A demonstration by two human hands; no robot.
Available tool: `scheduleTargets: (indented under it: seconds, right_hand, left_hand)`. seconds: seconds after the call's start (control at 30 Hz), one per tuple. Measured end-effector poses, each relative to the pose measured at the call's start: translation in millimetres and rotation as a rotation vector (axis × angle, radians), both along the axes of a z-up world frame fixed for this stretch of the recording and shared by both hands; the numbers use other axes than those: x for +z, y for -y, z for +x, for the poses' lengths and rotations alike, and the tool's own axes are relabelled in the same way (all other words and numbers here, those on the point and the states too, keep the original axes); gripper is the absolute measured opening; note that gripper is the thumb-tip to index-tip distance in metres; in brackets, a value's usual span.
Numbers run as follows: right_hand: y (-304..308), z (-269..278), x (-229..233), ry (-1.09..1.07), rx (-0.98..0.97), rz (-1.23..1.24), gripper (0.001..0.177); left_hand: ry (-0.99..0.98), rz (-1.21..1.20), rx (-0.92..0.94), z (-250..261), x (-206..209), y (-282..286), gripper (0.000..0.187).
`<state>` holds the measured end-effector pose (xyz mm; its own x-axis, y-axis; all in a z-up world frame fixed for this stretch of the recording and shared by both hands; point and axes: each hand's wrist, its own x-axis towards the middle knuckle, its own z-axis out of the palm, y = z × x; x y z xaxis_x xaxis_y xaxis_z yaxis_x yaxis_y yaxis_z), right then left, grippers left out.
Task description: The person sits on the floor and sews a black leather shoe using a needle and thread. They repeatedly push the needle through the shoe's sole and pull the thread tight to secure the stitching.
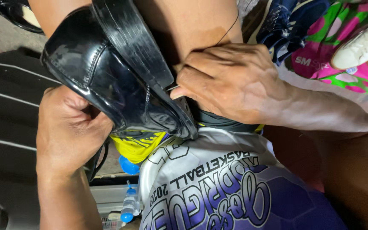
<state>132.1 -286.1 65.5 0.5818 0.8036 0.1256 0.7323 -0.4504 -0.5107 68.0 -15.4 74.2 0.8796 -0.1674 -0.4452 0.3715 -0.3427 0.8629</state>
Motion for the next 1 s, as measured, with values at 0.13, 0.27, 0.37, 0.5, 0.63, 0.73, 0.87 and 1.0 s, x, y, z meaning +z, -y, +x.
scheduleTargets:
  seconds: [0.13,0.27,0.37,0.5,0.63,0.73,0.87,1.0]
  right_hand:
    - [8.0,5.3,-2.3,0.147,-0.075,0.033,0.047]
    - [19.9,5.3,-1.0,0.097,-0.161,-0.052,0.051]
    - [29.8,1.6,-3.3,0.037,-0.241,-0.106,0.053]
    - [33.7,-8.8,-9.7,-0.061,-0.304,-0.073,0.049]
    - [35.9,-11.7,-8.3,-0.146,-0.325,-0.068,0.047]
    - [40.1,-13.5,-5.4,-0.111,-0.290,-0.074,0.047]
    - [42.2,-17.7,-7.4,-0.127,-0.275,-0.037,0.048]
    - [45.0,-18.5,-7.8,-0.124,-0.260,-0.017,0.045]
  left_hand:
    - [0.057,0.022,0.156,2.7,3.5,12.2,0.017]
    - [0.118,0.395,0.166,-11.7,26.6,21.7,0.027]
    - [0.367,0.523,0.106,-24.2,35.3,25.4,0.025]
    - [0.632,0.632,-0.020,-39.8,44.6,29.6,0.023]
    - [0.834,0.732,-0.161,-39.3,55.2,41.8,0.022]
    - [0.926,0.805,-0.266,-27.3,56.7,61.5,0.021]
    - [0.845,0.882,-0.332,-7.3,50.5,92.4,0.018]
    - [0.765,0.953,-0.328,7.9,49.1,102.8,0.024]
